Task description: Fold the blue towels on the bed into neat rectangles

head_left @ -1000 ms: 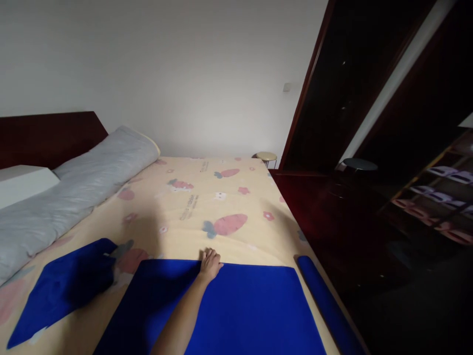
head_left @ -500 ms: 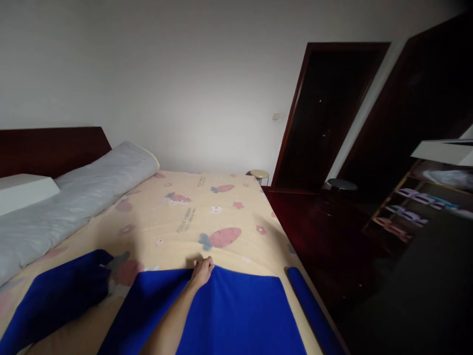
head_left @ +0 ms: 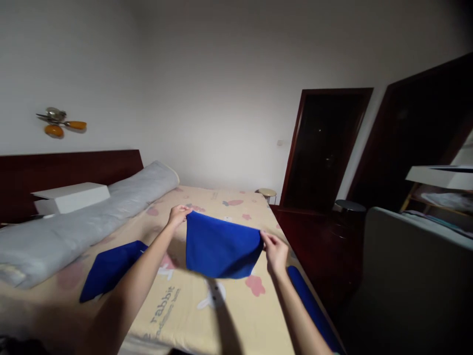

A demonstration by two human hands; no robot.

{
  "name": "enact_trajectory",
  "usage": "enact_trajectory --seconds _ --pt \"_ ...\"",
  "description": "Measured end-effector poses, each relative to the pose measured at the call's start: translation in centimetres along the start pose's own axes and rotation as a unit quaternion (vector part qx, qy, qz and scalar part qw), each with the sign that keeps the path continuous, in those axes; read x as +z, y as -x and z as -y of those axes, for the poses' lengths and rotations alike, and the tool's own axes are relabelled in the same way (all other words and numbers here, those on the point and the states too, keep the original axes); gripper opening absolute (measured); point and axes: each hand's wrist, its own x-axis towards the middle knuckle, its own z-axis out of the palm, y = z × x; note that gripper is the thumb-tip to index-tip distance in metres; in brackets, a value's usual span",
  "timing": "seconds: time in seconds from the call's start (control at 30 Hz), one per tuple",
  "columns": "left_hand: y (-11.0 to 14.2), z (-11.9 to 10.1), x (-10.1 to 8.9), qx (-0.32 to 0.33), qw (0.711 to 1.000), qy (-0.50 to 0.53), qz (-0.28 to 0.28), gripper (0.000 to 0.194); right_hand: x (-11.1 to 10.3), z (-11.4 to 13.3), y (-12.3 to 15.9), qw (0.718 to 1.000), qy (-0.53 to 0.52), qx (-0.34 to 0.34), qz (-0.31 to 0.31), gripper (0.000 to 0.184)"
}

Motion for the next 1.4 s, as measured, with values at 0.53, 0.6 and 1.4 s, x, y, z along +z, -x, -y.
enact_trajectory --seconds 0.53,0.6,1.4 --pt "4.4 -14.3 -6.4 0.023 0.995 0.085 0.051 0.028 -1.5 15.7 -5.8 0.98 -0.05 -0.073 0.177 0.044" --pt "4.4 -15.1 -6.8 0.037 0.993 0.086 0.066 0.025 -1.4 16.5 -5.9 0.977 -0.043 -0.084 0.193 0.046" --pt "4.6 -14.5 -9.5 0.2 0.96 -0.157 0.114 0.014 -2.7 16.0 -8.0 0.927 0.23 -0.201 0.219 0.053"
